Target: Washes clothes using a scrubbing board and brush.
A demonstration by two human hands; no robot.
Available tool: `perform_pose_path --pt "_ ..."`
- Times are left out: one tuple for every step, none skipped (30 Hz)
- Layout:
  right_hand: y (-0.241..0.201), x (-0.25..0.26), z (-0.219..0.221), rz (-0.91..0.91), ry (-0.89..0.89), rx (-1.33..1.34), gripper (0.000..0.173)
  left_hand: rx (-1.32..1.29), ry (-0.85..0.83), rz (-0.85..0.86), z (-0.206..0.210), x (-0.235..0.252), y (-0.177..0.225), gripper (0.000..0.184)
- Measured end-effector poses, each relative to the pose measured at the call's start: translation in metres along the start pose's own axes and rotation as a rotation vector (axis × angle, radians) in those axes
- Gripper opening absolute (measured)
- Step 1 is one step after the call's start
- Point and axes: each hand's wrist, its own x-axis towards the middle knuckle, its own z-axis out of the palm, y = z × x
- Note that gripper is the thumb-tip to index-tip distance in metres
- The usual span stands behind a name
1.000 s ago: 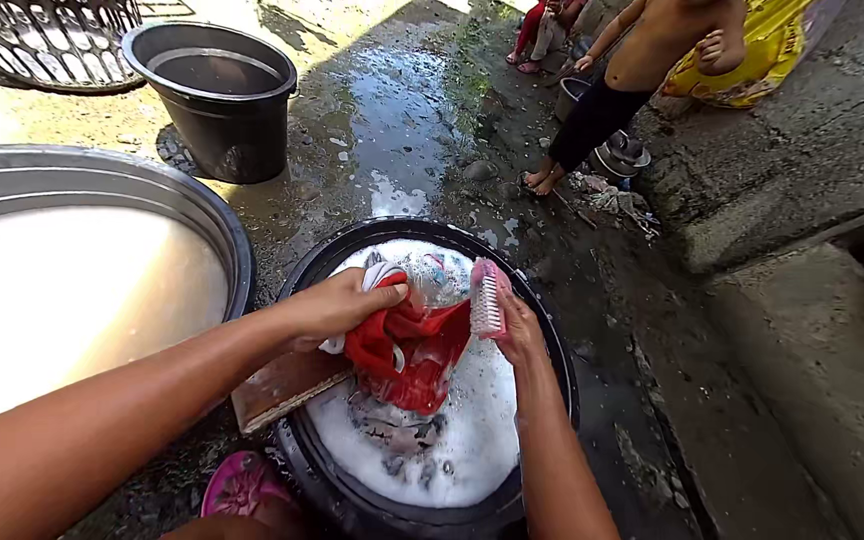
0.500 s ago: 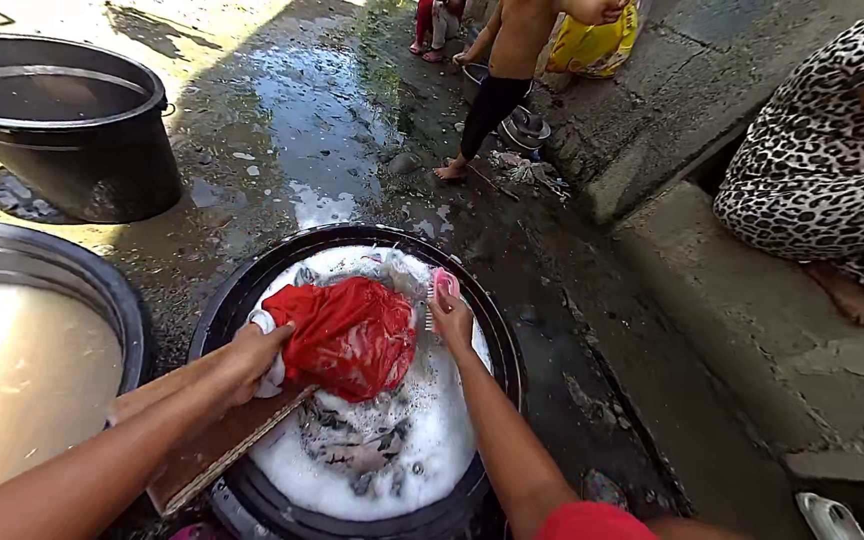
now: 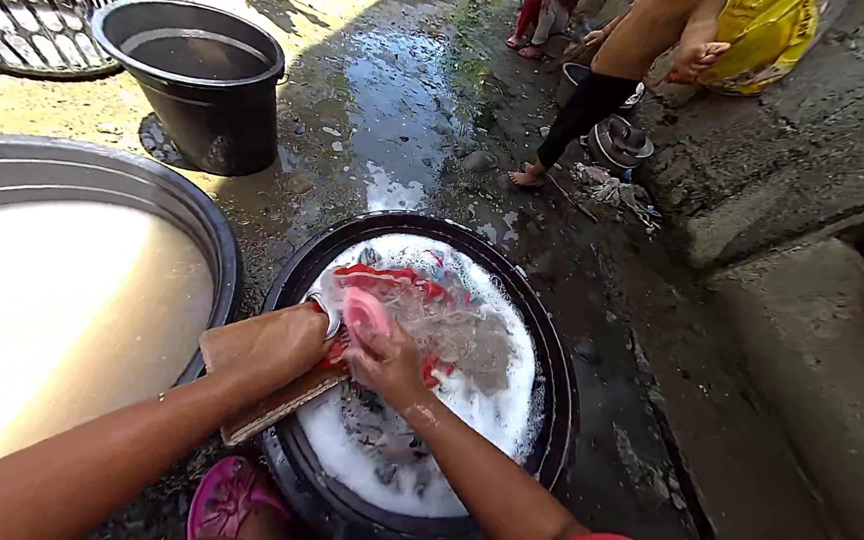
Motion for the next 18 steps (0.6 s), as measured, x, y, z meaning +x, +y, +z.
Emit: perform_pose_path --pt "-0.002 0.004 -0.002 0.073 -0.108 -0.028 0.034 -0.007 -0.023 -0.023 -0.005 -0.004 0.003 0.043" --pt "0.011 0.013 -0.009 0.193 -0.179 -0.086 0.037 -0.009 -0.028 -0.036 -0.005 -0.008 0.004 0.043" --pt "0.037 0.024 -0.016 0.322 -0.202 -0.167 0.039 -0.012 -0.032 -0.045 -0.004 -0.009 0.004 0.043" --pt "0.066 0.034 -0.024 0.439 -0.192 -0.237 0.042 -0.014 -0.043 -0.056 -0.002 -0.010 0.005 0.044" --pt "0.089 0.041 -0.030 0.531 -0.180 -0.288 0.045 -0.014 -0.053 -0.064 0.000 -0.009 0.005 0.044" --pt "0.096 0.044 -0.033 0.576 -0.160 -0.302 0.046 -0.010 -0.059 -0.062 0.001 -0.009 0.005 0.043" --pt "0.085 0.043 -0.032 0.555 -0.132 -0.272 0.045 -0.005 -0.066 -0.057 0.000 -0.009 0.004 0.043" --pt "0.061 0.037 -0.028 0.475 -0.112 -0.219 0.044 0.001 -0.067 -0.055 -0.001 -0.008 0.005 0.043" --pt "0.034 0.028 -0.021 0.355 -0.099 -0.140 0.041 0.003 -0.061 -0.055 -0.001 -0.007 0.005 0.043" --pt "0.010 0.016 -0.012 0.243 -0.115 -0.058 0.040 0.003 -0.052 -0.050 0.001 -0.006 0.004 0.042" --pt "-0.004 0.007 -0.005 0.166 -0.137 -0.006 0.039 0.007 -0.040 -0.041 0.004 -0.005 0.002 0.041" --pt "-0.003 0.005 -0.003 0.159 -0.161 -0.006 0.038 0.013 -0.030 -0.034 0.006 -0.004 0.000 0.041" --pt "0.011 0.010 -0.007 0.227 -0.187 -0.050 0.039 0.019 -0.026 -0.030 0.006 -0.005 0.000 0.041" --pt "0.035 0.022 -0.014 0.330 -0.207 -0.126 0.041 0.017 -0.025 -0.029 0.005 -0.007 0.002 0.041" --pt "0.064 0.034 -0.021 0.415 -0.201 -0.187 0.042 0.000 -0.024 -0.030 0.002 -0.010 0.005 0.040" --pt "0.085 0.044 -0.028 0.485 -0.190 -0.225 0.043 -0.007 -0.032 -0.036 -0.001 -0.012 0.009 0.040" --pt "0.092 0.050 -0.033 0.528 -0.184 -0.248 0.044 -0.009 -0.056 -0.054 -0.004 -0.014 0.013 0.040" --pt "0.083 0.050 -0.035 0.536 -0.186 -0.235 0.045 -0.004 -0.063 -0.055 -0.004 -0.015 0.014 0.040"
